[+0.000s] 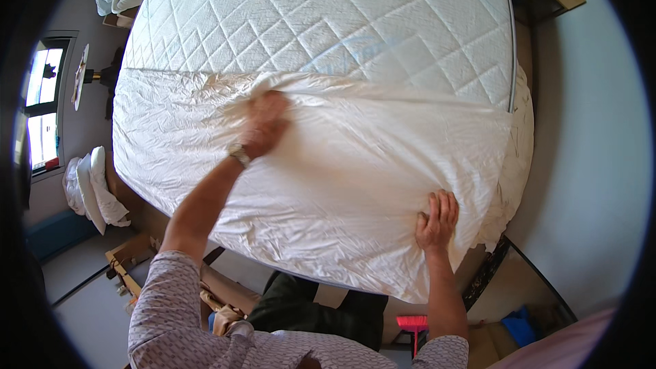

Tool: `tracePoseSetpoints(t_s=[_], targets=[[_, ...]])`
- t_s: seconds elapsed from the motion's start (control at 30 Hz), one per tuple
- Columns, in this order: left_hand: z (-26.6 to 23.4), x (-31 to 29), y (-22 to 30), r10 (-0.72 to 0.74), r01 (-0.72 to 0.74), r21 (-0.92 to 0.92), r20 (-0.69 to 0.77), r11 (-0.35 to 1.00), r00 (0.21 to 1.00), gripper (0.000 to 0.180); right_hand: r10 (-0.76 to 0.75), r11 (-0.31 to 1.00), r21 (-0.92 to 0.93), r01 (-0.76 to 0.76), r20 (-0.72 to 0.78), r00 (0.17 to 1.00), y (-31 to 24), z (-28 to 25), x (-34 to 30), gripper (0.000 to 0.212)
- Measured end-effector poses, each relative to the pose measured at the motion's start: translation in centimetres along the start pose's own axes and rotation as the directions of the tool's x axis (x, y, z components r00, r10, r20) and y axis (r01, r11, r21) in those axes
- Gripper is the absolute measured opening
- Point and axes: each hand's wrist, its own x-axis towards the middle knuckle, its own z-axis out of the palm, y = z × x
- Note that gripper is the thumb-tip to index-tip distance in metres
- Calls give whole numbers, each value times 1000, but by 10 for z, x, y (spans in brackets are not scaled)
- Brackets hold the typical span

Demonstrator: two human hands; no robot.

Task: The person folds a white bed sheet on a mattress. They smooth the sheet, fold it in half, and then fold it again into a smaller rectangle.

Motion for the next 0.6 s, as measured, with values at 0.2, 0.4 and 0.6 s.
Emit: tracePoseSetpoints(t_s=[0.2,0.4,0.6], targets=[[-65,-84,-300,-634,599,217,161,771,757,56,167,965,-224,-138,116,979,-22,0,2,63],[-76,-50,-312,-295,257,-162,-291,953,910,58,269,924,-311,-222,117,956,-43,5,7,64],[-81,4,-272,-307,307,-157,27,939,951,26,332,872,-411,-264,102,938,-49,12,5,61]])
